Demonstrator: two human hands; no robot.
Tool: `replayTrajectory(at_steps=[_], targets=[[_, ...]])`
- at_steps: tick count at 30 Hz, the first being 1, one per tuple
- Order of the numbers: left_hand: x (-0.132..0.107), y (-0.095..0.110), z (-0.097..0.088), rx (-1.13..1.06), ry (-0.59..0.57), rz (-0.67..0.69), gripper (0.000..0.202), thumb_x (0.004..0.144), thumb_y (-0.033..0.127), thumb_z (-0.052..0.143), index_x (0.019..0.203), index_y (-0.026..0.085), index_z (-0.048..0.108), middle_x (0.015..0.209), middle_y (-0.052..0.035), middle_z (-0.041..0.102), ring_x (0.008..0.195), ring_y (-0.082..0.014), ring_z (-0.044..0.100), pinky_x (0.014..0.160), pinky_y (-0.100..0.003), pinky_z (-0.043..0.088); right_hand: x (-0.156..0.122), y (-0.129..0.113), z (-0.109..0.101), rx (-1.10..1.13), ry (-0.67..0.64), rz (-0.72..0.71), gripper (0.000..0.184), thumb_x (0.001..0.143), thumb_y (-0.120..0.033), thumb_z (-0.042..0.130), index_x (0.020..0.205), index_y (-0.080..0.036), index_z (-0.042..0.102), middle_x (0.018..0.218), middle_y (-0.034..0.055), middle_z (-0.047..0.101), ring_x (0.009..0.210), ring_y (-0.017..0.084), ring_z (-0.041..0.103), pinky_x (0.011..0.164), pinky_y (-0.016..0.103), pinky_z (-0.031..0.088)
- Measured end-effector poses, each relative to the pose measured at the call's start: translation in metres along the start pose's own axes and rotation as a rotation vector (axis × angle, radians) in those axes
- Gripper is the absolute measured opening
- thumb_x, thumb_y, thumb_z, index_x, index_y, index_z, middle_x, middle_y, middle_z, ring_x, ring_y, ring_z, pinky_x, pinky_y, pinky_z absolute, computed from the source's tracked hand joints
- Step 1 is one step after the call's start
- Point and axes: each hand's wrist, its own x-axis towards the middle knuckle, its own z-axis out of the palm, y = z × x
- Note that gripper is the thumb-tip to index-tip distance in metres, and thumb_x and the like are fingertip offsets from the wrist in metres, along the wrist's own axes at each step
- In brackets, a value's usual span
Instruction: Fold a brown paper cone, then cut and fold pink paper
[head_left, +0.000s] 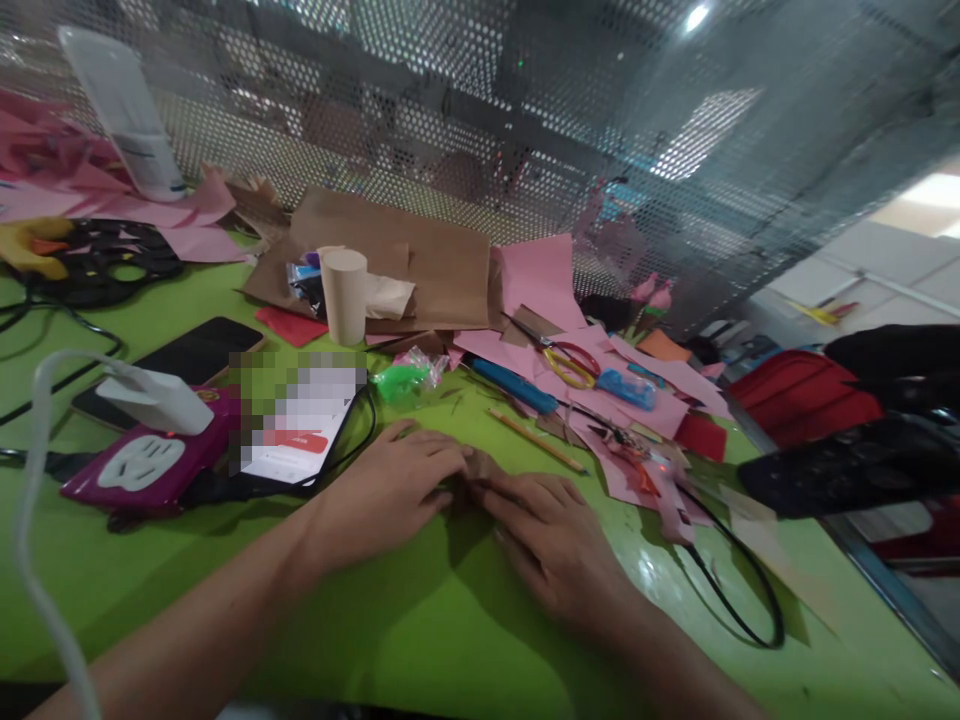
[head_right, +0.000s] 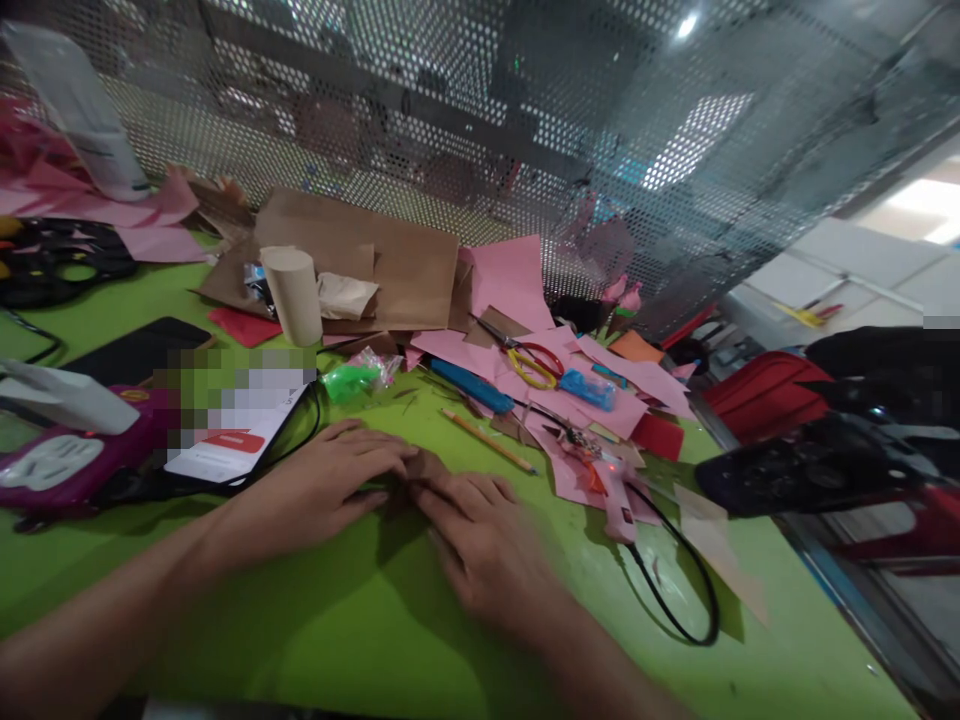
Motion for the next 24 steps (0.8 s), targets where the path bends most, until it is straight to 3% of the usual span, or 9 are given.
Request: replayTrajectory(at_steps=[16,24], targets=[[-0.0018,0.0101,-0.0029,0.104,-0.043,0.053,0.025,0.095,0.02,0.049,0.112,0.031,0.063,0.133,0.0024,0.06,0.119,-0.0227,0.055,0.105,-0.049,0.031,0.0021,0.0062,0.0019,0.045,-0.018,0.109,0.046,0.093,-0.025,0.051,0.138,-0.021,0.048,0.133,0.01,0.058,0.114,0.027,0.053,0.095,0.046,0.043],[-0.002,0.0095,-0.0003,0.155,-0.07,0.042,0.025,0.093,0.021,0.053,0.113,0.032,0.065,0.13,-0.0006,0.062,0.118,-0.027,0.055,0.101,-0.054,0.035,0.0057,0.0066,0.0017,0.049,-0.033,0.165,0.046,0.094,-0.027,0.05,0.139,-0.019,0.047,0.134,0.0106,0.057,0.117,0.027,0.051,0.097,0.046,0.041]])
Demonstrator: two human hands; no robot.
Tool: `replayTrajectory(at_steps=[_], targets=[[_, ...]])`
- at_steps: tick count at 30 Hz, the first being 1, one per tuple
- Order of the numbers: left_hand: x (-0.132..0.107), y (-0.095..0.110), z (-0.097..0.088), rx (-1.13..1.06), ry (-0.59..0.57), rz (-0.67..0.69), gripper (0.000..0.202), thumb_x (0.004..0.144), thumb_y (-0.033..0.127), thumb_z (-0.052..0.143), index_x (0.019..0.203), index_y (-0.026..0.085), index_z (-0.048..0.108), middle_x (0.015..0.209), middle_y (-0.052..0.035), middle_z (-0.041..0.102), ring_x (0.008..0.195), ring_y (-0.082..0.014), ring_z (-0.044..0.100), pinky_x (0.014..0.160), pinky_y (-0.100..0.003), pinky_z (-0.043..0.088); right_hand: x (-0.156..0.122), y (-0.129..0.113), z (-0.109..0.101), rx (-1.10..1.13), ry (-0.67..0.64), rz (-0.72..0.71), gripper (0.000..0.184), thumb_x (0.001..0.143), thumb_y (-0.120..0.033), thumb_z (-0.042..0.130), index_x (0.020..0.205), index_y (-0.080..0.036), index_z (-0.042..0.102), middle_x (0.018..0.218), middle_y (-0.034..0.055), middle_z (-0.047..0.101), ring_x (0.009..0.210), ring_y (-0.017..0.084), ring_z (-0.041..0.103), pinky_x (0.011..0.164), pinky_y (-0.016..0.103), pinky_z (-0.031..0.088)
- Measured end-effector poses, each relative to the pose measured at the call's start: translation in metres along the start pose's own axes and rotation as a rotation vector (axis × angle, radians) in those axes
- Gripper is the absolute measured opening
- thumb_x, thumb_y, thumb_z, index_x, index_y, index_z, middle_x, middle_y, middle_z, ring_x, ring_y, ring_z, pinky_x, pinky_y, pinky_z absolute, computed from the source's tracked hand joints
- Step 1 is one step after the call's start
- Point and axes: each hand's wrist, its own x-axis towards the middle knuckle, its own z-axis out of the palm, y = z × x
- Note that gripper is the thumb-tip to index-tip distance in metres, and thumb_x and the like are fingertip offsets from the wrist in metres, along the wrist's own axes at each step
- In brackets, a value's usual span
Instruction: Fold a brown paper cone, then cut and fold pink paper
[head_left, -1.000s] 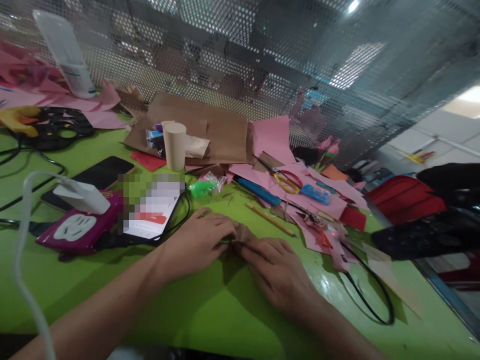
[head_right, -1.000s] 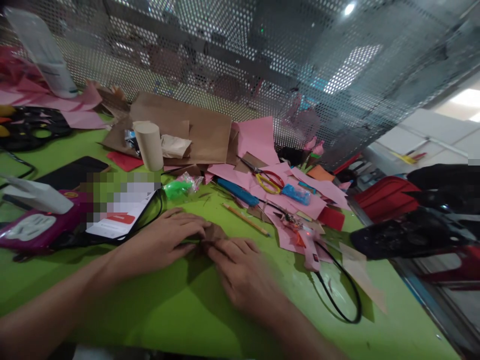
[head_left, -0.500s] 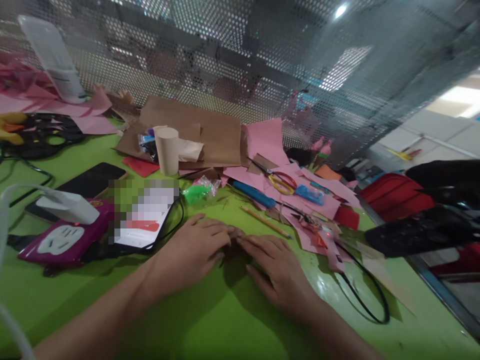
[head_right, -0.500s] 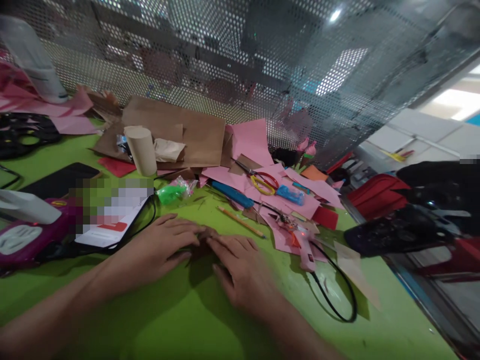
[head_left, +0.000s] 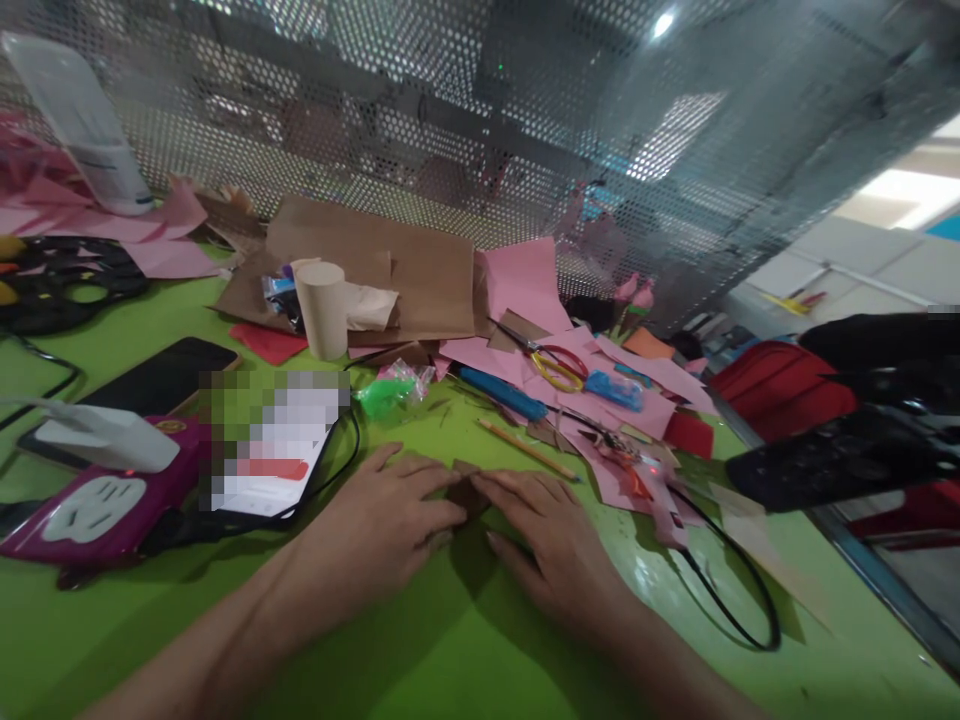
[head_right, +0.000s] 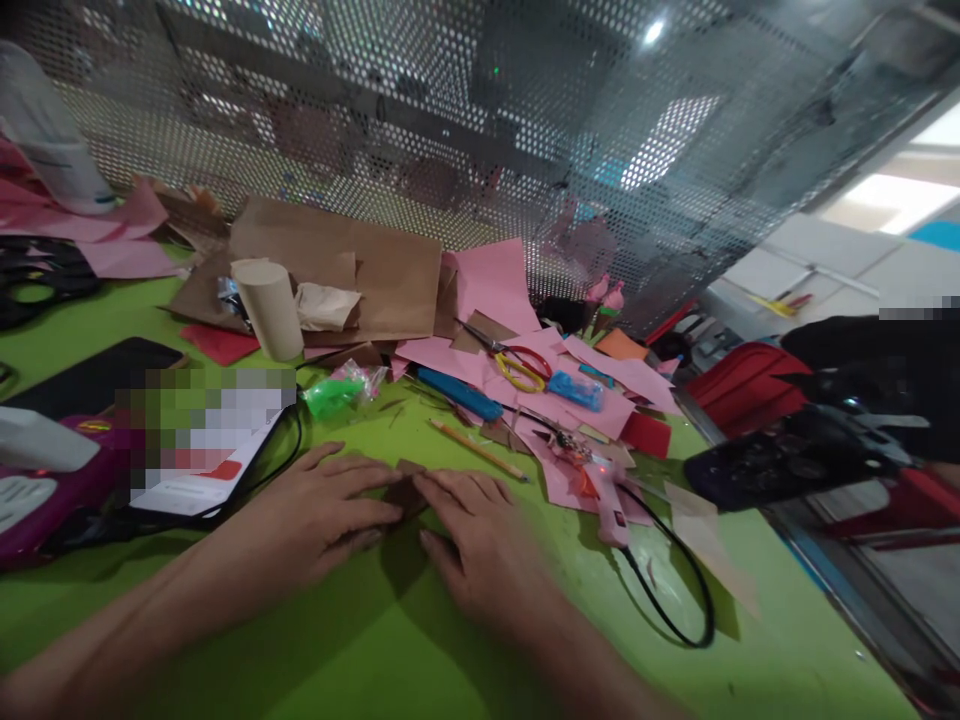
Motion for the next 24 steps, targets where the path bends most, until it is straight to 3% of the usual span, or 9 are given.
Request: replayTrajectory(at_steps=[14,19,24], targets=[[-0.002,0.0,-0.002,-0.026,0.03,0.004,0.025,0.094,0.022,0.052,0.112,0.031,0.066,0.13,-0.0012,0.063,0.118,-0.0253,0.056,0.104,-0.052,0.031,0.0,0.001,0.0,-0.04,0.009,-0.01,0.045,0.095,-0.028,0.049,0.139,-0.017,0.047,0.134,0.0113,0.056,0.117,0.028,0.05,0.096,0.046,0.039],[-0.006,0.002,-0.008,-0.023,0.04,0.027,0.022,0.095,0.022,0.051,0.105,0.031,0.068,0.134,0.0027,0.06,0.12,-0.0246,0.055,0.107,-0.055,0.028,-0.003,0.0,0.003,-0.078,0.03,-0.057,0.042,0.094,-0.022,0.047,0.136,-0.02,0.051,0.13,0.0091,0.06,0.111,0.027,0.053,0.092,0.044,0.039],[-0.017,0.007,-0.004,0.023,0.055,0.025,0.023,0.092,0.023,0.054,0.107,0.032,0.069,0.123,0.003,0.068,0.118,-0.0248,0.058,0.109,-0.055,0.026,-0.005,0.002,0.005,-0.079,0.05,-0.081,0.043,0.094,-0.023,0.049,0.136,-0.017,0.051,0.129,0.01,0.061,0.112,0.027,0.053,0.092,0.044,0.037]])
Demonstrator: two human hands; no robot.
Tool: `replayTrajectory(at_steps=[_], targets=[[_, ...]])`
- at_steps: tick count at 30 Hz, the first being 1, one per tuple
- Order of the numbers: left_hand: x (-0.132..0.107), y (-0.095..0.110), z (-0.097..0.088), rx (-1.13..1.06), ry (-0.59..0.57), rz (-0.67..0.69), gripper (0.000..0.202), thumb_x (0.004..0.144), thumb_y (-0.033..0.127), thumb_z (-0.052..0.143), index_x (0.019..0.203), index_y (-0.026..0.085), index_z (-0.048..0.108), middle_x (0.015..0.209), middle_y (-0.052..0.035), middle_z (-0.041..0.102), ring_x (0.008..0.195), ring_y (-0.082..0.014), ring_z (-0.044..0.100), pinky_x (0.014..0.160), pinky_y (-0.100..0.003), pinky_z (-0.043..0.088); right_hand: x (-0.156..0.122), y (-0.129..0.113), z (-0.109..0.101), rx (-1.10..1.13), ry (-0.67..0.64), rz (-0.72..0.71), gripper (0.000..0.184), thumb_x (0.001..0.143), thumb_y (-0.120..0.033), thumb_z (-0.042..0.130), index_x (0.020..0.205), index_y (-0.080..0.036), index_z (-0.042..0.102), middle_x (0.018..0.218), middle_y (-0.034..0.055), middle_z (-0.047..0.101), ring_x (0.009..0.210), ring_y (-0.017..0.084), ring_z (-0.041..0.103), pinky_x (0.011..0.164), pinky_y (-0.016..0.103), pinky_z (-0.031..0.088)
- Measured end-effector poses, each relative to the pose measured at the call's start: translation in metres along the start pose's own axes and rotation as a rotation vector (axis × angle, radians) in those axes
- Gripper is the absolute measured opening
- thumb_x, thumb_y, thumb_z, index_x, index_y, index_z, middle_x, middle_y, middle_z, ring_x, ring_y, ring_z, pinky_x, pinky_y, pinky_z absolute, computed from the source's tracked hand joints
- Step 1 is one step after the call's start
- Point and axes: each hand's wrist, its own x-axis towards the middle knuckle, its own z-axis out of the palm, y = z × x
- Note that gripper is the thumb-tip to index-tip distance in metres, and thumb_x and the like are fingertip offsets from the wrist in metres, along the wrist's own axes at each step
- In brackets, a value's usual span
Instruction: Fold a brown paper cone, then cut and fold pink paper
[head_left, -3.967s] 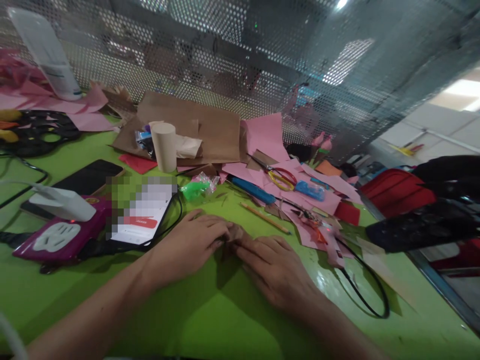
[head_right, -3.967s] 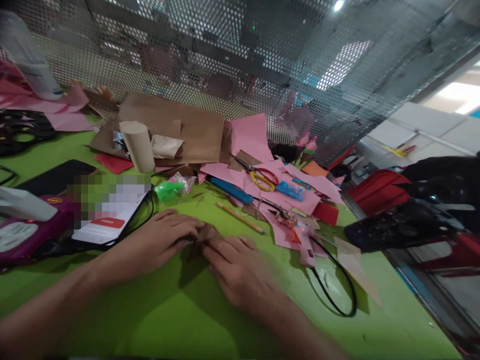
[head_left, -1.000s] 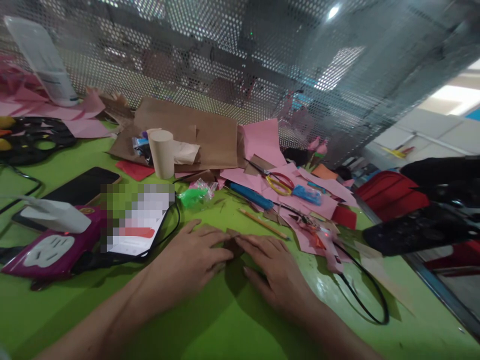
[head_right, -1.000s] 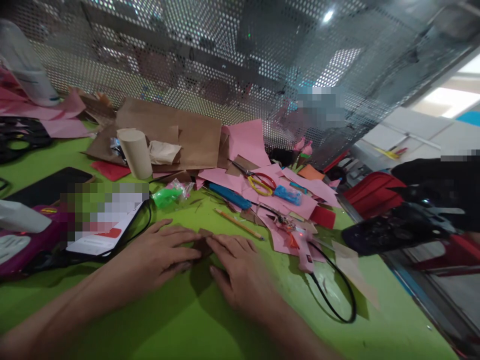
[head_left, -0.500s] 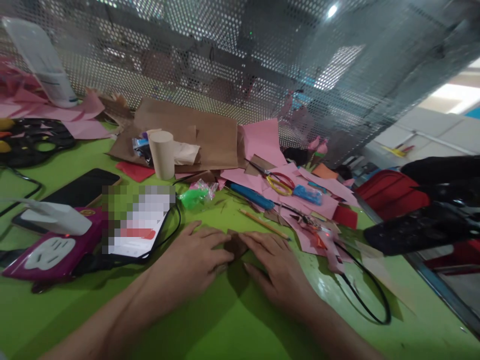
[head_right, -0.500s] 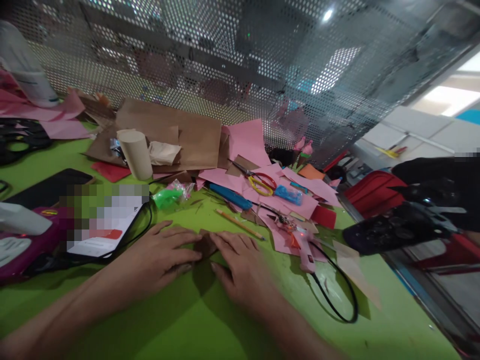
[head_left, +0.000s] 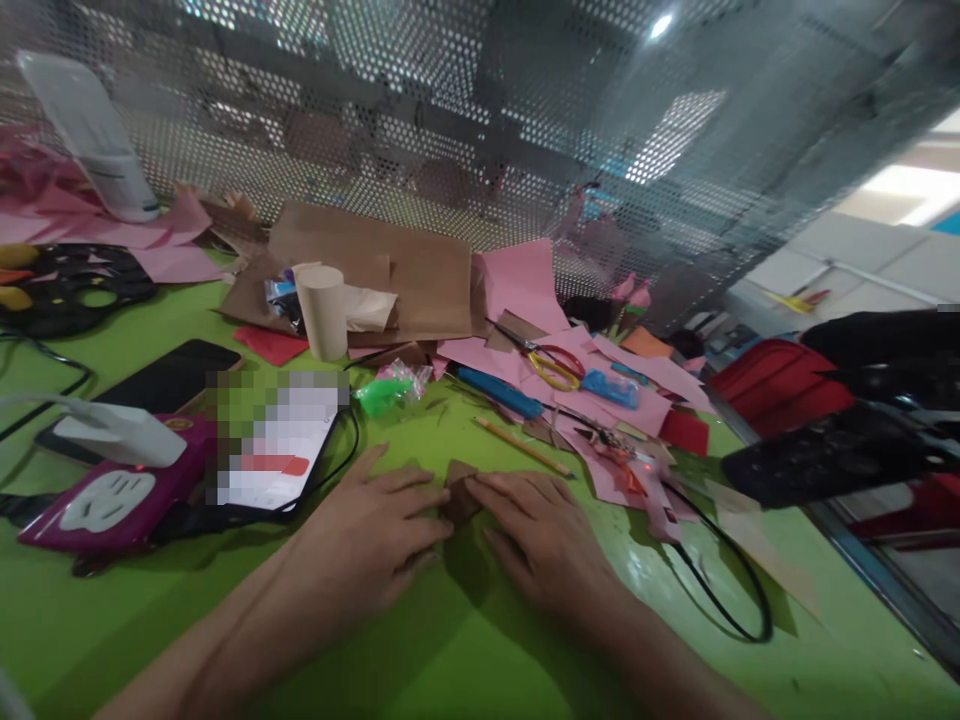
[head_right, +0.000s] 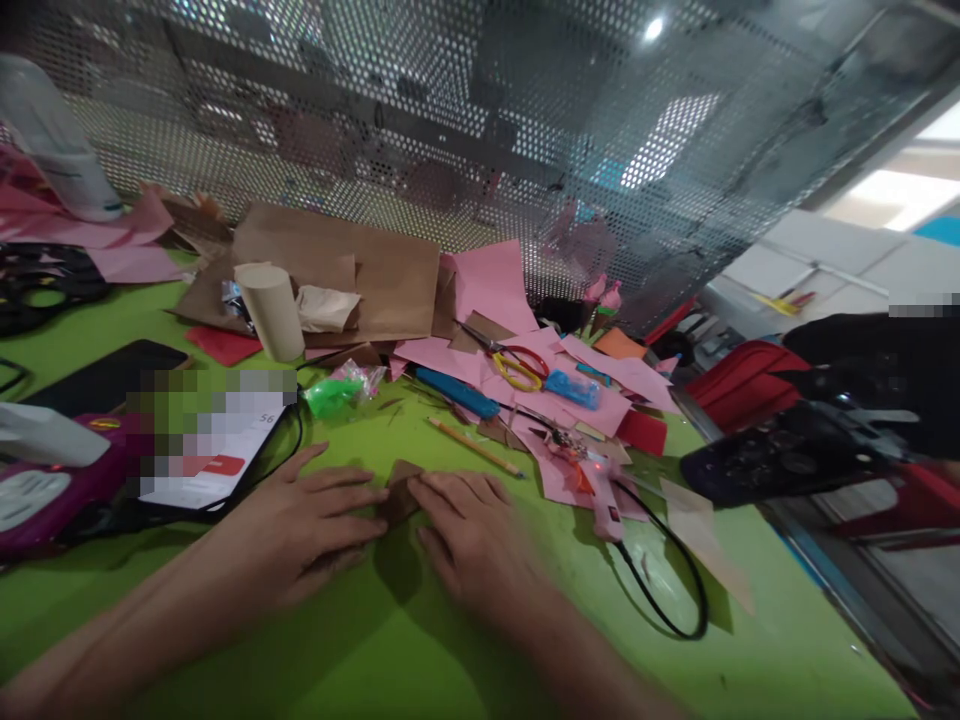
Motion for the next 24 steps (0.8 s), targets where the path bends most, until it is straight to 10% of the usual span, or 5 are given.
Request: replayTrajectory(at_steps=[24], targets=[[-0.037,0.021,0.028,0.17,0.317,-0.048,0.022,0.093,0.022,0.054,0.11,0.028,0.067,0.116,0.0042,0.071,0.113,-0.0178,0.061,0.12,-0.043,0.006,-0.002,-0.005,-0.003,-0.087,-0.041,-0.18,0.06,0.085,-0.007,0.055,0.135,-0.04,0.052,0.131,0.0055,0.06,0.11,0.026,0.055,0.088,0.042,0.035]])
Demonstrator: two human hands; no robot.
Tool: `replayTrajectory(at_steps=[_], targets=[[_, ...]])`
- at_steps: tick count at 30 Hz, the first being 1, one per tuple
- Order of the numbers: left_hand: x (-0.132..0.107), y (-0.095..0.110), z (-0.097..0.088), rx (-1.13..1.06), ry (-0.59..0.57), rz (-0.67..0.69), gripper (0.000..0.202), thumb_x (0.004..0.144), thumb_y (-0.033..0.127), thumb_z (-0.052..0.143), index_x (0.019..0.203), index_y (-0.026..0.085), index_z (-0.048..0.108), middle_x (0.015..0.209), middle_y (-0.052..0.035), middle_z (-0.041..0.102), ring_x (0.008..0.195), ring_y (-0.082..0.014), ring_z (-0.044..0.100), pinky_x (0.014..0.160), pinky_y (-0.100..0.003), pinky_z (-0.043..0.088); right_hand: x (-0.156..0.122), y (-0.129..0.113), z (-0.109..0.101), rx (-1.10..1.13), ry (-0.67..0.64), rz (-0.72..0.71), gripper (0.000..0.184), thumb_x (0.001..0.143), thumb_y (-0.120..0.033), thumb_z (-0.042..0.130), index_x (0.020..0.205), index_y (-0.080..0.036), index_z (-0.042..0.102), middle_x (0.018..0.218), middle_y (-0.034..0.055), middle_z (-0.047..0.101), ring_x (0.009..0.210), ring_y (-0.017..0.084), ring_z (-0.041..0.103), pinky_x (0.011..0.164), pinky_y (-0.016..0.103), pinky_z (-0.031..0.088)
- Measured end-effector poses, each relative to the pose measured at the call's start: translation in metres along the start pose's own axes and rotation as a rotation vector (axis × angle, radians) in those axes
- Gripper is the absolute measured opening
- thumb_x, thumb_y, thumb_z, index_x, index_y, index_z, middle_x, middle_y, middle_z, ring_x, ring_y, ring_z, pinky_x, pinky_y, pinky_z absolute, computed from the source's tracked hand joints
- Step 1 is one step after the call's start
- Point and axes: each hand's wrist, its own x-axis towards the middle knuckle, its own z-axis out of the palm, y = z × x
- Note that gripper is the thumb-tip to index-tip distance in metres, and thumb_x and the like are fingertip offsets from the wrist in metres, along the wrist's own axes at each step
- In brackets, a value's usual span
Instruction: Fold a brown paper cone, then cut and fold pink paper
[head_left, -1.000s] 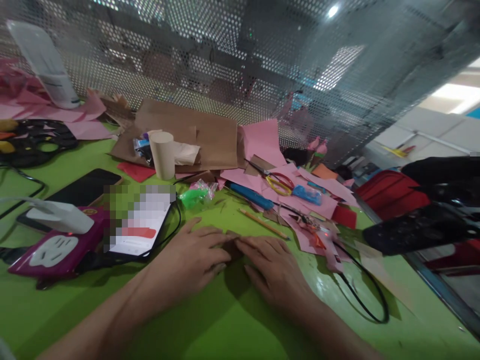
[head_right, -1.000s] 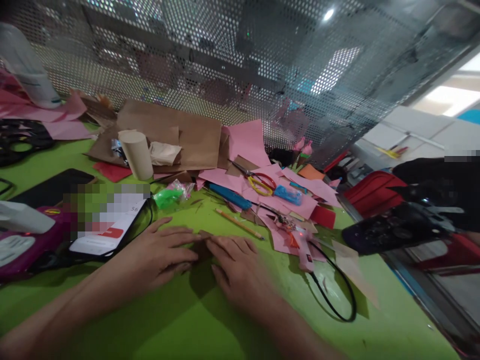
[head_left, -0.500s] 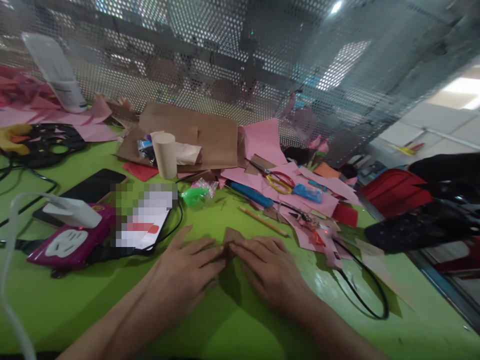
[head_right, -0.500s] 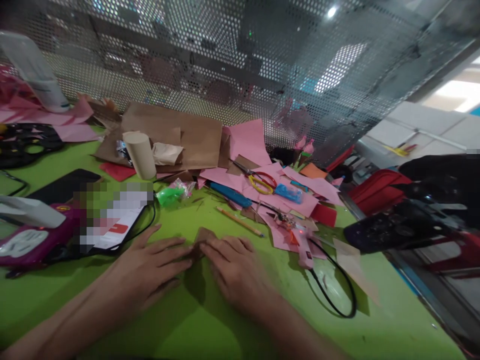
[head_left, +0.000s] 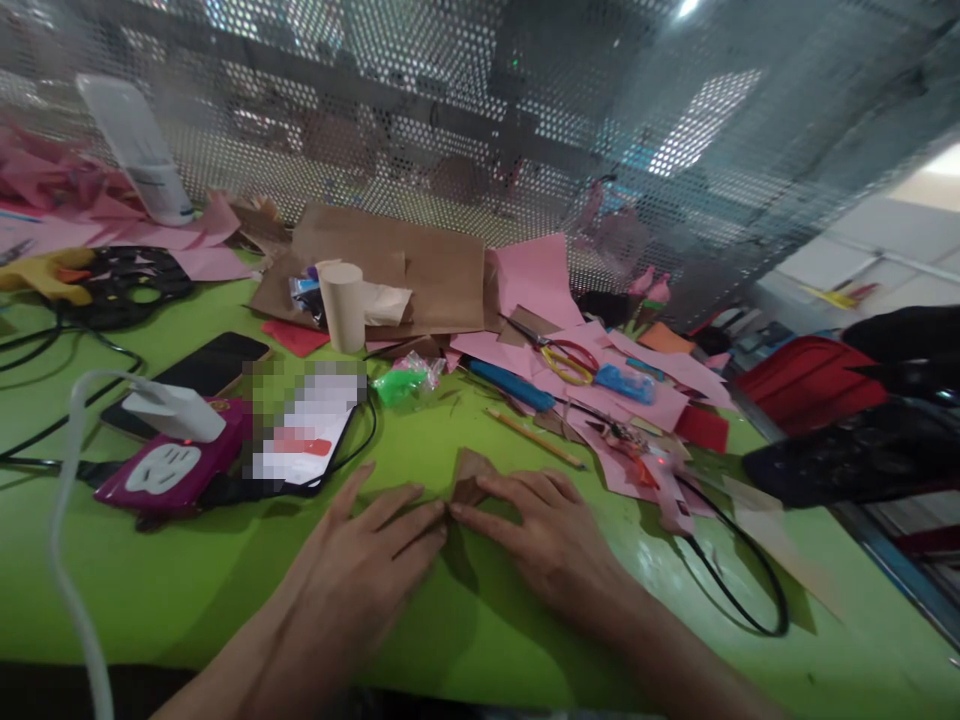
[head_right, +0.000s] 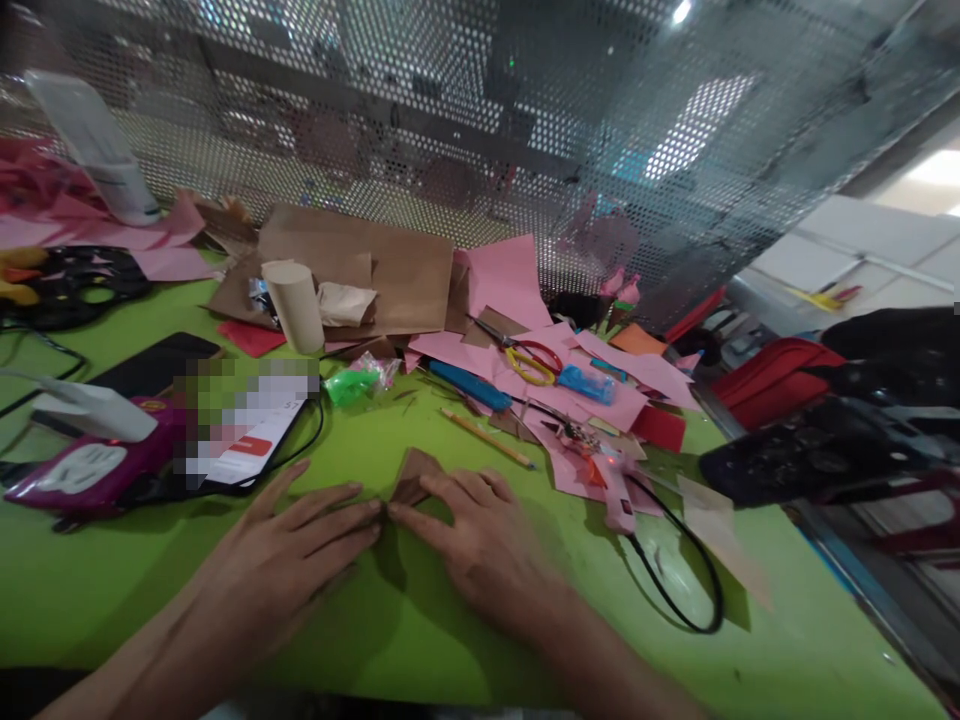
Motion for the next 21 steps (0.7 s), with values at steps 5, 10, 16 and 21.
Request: replayTrajectory(at_steps=[5,10,16,21], targets=[[-0.0028,0.0022,0.002,0.021,0.019,-0.002,0.023,0.094,0.019,0.052,0.11,0.027,0.067,0.117,0.0032,0.071,0.111,-0.0166,0.061,0.119,-0.042,0.008,-0.0001,0.001,0.0002,-0.006,-0.004,-0.009,0.062,0.085,-0.006,0.054,0.137,-0.039,0.049,0.132,0.0066,0.058,0.111,0.026,0.054,0.088,0.042,0.036],[-0.001,0.0044,0.0,0.032,0.0,-0.009,0.025,0.093,0.016,0.052,0.11,0.025,0.066,0.117,0.0025,0.071,0.111,-0.0182,0.062,0.119,-0.043,0.008,-0.0003,0.0017,0.0002,-0.02,0.005,-0.021,0.063,0.086,-0.006,0.053,0.136,-0.045,0.049,0.134,0.0051,0.057,0.11,0.027,0.056,0.087,0.043,0.038],[0.0,0.0072,-0.003,0.003,-0.064,-0.041,0.026,0.093,0.015,0.051,0.111,0.026,0.066,0.118,0.0011,0.07,0.111,-0.0189,0.062,0.118,-0.047,0.016,0.0005,0.0007,-0.0009,0.071,0.061,0.028,0.05,0.089,-0.008,0.047,0.135,-0.027,0.054,0.13,0.0045,0.063,0.112,0.023,0.056,0.089,0.041,0.04],[0.001,0.0081,-0.0006,-0.031,-0.062,-0.073,0.026,0.094,0.02,0.051,0.116,0.027,0.063,0.119,0.0018,0.07,0.112,-0.0184,0.061,0.116,-0.047,0.017,0.0015,-0.0004,-0.0022,0.099,0.075,0.042,0.041,0.093,-0.014,0.048,0.13,-0.025,0.057,0.128,0.0028,0.065,0.111,0.022,0.058,0.09,0.041,0.04]])
